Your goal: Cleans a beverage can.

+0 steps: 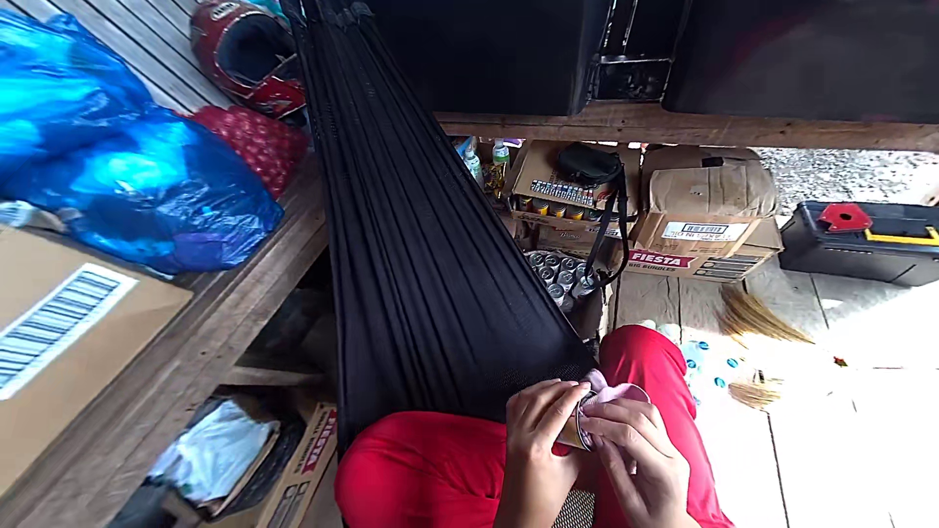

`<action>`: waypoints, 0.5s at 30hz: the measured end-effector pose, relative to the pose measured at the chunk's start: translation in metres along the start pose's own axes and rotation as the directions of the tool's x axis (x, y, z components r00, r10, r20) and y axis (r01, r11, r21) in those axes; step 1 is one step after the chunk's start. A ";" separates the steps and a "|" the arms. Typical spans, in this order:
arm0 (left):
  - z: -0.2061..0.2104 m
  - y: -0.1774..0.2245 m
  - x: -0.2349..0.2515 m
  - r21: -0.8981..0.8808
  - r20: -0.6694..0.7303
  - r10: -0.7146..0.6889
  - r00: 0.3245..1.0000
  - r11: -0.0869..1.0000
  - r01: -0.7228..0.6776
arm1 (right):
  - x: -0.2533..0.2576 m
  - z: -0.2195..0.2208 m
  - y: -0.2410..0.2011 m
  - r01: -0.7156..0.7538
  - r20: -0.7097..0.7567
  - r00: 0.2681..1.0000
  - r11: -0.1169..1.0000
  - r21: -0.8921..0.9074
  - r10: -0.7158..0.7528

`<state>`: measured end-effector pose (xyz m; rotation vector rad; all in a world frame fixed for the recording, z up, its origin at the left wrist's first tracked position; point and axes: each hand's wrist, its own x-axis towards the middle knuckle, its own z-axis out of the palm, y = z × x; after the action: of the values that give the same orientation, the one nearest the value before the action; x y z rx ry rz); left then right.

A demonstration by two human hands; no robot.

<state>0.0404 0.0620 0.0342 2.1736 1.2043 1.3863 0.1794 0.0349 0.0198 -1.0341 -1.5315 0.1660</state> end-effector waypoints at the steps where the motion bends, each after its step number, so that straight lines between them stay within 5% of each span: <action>1: -0.013 -0.003 -0.004 0.006 0.014 -0.002 1.000 1.000 0.002 | -0.005 0.009 -0.010 -0.006 -0.009 1.000 1.000 0.020 0.006; 7: -0.079 -0.012 -0.018 0.065 0.052 0.026 0.998 0.997 -0.029 | -0.028 0.059 -0.054 -0.118 -0.087 0.985 0.949 0.292 0.149; 15: -0.086 -0.018 -0.018 0.066 0.117 0.045 0.992 0.996 -0.053 | -0.032 0.064 -0.055 -0.039 -0.131 0.990 0.998 0.047 0.045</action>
<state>-0.0446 0.0438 0.0543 2.3110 1.1796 1.2354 0.0928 0.0089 0.0135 -1.0230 -1.3813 0.1573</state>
